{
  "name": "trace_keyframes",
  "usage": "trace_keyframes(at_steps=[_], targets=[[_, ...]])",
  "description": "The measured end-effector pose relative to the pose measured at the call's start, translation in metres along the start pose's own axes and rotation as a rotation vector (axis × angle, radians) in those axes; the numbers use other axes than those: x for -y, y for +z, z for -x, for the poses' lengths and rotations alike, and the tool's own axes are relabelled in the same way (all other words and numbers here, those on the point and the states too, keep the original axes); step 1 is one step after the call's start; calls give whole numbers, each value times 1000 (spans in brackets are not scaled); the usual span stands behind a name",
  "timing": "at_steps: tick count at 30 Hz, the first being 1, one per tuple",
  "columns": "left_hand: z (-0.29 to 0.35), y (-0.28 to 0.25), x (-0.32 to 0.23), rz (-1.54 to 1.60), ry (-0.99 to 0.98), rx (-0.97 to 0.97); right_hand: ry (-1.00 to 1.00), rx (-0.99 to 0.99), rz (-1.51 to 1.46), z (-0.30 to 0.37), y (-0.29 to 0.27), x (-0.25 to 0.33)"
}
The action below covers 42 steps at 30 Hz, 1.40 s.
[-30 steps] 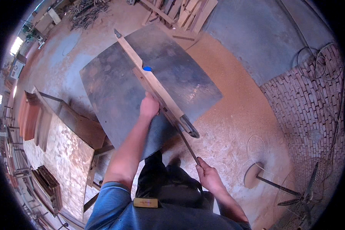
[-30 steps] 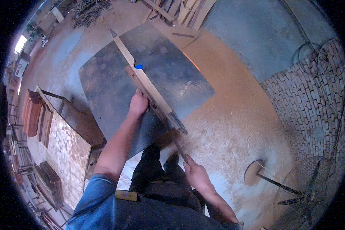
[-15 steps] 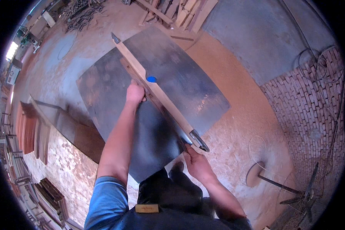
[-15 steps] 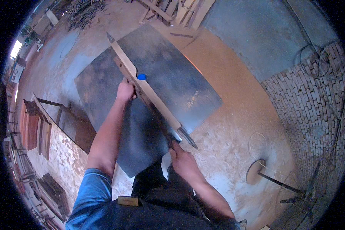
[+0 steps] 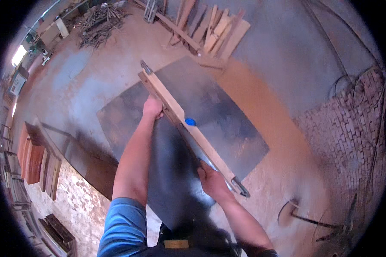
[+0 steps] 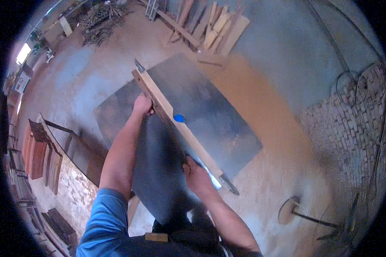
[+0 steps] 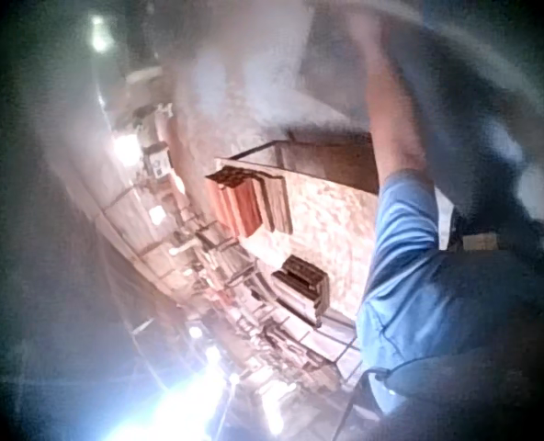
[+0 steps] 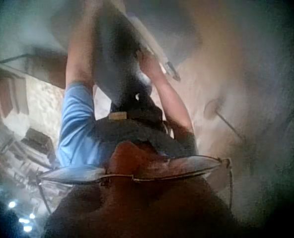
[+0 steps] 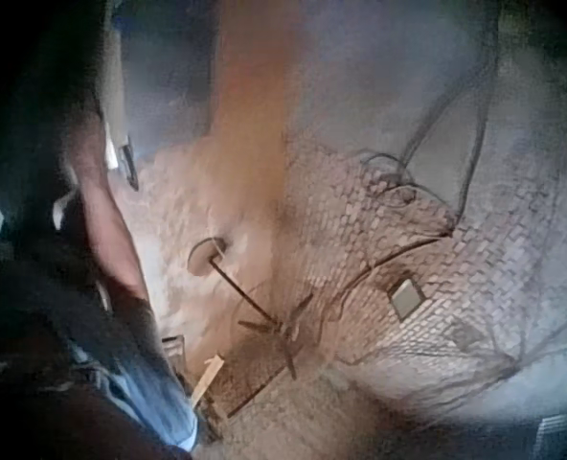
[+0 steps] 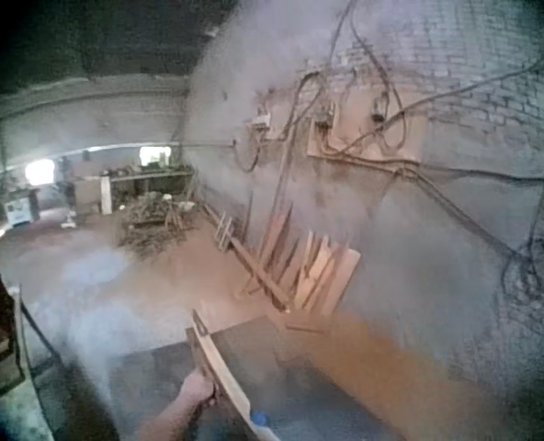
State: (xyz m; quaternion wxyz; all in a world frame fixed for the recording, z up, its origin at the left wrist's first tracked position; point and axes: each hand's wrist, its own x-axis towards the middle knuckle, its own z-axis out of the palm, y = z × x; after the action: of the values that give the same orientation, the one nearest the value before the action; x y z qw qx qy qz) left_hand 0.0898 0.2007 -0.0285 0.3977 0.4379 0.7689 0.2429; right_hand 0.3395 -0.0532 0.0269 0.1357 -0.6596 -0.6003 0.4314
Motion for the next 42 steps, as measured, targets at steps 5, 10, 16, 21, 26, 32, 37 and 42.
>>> trace_keyframes(at_steps=[5,10,16,21,26,32,37,42], targets=[[-3,-10,-22,-107,-27,-13,9,52,95,-29,3,36],[-23,-23,52,532,-45,210,44,178,131,33,13,12],[154,-65,108,1100,110,411,135,135,-33,133,18,-65],[282,-94,181,1057,17,117,-75,23,5,144,33,-118],[388,-148,252,984,8,-258,-34,36,-12,124,36,-143],[499,-248,363,485,-72,-912,106,72,9,152,22,-85],[585,-345,440,-44,-416,-1206,-55,76,270,169,30,-33],[659,-442,532,-457,-674,-1314,-292,174,385,175,84,65]])
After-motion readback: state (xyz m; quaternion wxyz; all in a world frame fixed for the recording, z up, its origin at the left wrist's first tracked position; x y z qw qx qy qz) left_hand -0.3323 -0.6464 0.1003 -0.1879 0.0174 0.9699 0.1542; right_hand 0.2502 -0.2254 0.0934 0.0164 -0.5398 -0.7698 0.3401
